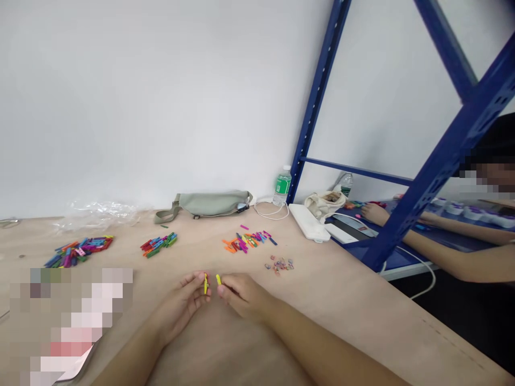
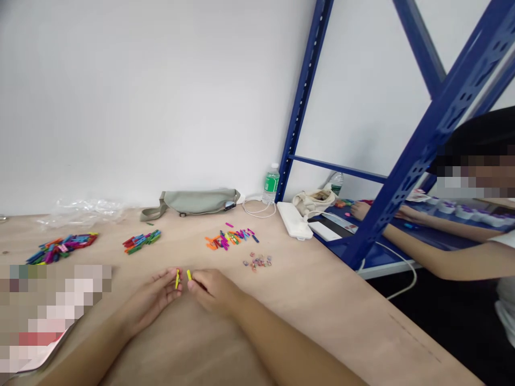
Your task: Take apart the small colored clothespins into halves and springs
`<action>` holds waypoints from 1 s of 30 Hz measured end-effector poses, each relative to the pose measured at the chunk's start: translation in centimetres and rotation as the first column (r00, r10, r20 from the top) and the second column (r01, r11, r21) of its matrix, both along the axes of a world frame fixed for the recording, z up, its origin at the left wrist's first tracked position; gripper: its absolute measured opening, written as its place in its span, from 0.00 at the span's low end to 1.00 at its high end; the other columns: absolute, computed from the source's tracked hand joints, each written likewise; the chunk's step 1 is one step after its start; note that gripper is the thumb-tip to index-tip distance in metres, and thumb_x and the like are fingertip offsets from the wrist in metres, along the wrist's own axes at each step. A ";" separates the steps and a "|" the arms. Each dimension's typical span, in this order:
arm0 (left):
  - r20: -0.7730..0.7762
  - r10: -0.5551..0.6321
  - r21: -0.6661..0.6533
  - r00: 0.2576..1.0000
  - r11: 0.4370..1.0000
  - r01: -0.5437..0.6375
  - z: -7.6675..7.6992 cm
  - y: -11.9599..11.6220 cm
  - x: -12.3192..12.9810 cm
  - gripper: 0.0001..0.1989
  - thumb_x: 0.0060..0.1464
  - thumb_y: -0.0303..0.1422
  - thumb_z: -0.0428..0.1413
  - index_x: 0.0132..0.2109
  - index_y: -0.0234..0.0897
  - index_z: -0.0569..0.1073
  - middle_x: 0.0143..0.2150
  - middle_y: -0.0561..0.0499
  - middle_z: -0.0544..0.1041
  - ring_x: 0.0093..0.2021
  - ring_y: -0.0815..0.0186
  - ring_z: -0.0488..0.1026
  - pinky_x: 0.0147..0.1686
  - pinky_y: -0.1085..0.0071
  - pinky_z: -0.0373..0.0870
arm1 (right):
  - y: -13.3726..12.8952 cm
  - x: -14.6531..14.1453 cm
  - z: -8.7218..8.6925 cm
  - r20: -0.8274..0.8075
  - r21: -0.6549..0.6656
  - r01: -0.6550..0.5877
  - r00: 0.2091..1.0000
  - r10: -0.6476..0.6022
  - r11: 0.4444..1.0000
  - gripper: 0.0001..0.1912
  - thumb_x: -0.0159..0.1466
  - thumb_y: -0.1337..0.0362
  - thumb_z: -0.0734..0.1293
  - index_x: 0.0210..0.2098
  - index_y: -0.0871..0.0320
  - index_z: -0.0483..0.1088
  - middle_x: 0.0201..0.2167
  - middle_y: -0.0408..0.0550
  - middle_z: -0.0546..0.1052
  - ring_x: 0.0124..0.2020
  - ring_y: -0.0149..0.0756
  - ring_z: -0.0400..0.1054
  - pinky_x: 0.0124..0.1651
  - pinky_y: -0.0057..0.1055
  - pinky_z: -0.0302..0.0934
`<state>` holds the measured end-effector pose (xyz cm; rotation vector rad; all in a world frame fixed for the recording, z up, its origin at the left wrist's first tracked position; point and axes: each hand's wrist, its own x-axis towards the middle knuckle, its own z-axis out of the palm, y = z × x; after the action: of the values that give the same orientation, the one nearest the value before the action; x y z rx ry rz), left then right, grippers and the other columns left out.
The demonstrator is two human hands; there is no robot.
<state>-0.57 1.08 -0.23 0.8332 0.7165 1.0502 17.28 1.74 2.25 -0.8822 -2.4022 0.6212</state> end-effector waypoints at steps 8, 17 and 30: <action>0.060 0.010 -0.034 0.998 0.999 -0.008 -0.2 0.2 0.0 0.08 0.44 0.34 0.57 0.34 0.35 0.73 0.30 0.51 0.73 0.27 0.71 0.67 0.31 0.74 0.64 | 1.6 1.1 -0.7 0.050 0.038 0.297 0.953 -0.298 0.954 0.16 0.60 0.59 0.56 0.19 0.60 0.56 0.17 0.40 0.62 0.20 0.26 0.53 0.22 0.23 0.44; 0.092 0.003 -0.011 0.996 1.000 -0.002 -0.4 0.4 -0.1 0.10 0.43 0.35 0.58 0.33 0.33 0.73 0.27 0.51 0.72 0.27 0.71 0.68 0.33 0.72 0.64 | 5.6 2.1 1.8 0.162 0.067 0.473 0.864 -0.477 0.879 0.17 0.60 0.58 0.56 0.20 0.60 0.64 0.19 0.45 0.66 0.21 0.30 0.57 0.24 0.25 0.46; -0.009 -0.090 0.085 0.996 0.992 0.090 0.4 -0.4 0.3 0.10 0.42 0.36 0.58 0.31 0.34 0.73 0.27 0.52 0.73 0.28 0.69 0.68 0.34 0.70 0.62 | -1.7 -1.6 -0.3 -0.007 -0.127 0.172 0.985 -0.174 0.977 0.16 0.62 0.58 0.53 0.28 0.60 0.67 0.22 0.42 0.69 0.24 0.28 0.59 0.26 0.22 0.51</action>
<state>-0.27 0.70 0.15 0.9338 0.6356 1.0034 15.73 0.06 1.92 -1.1203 -2.2589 0.7156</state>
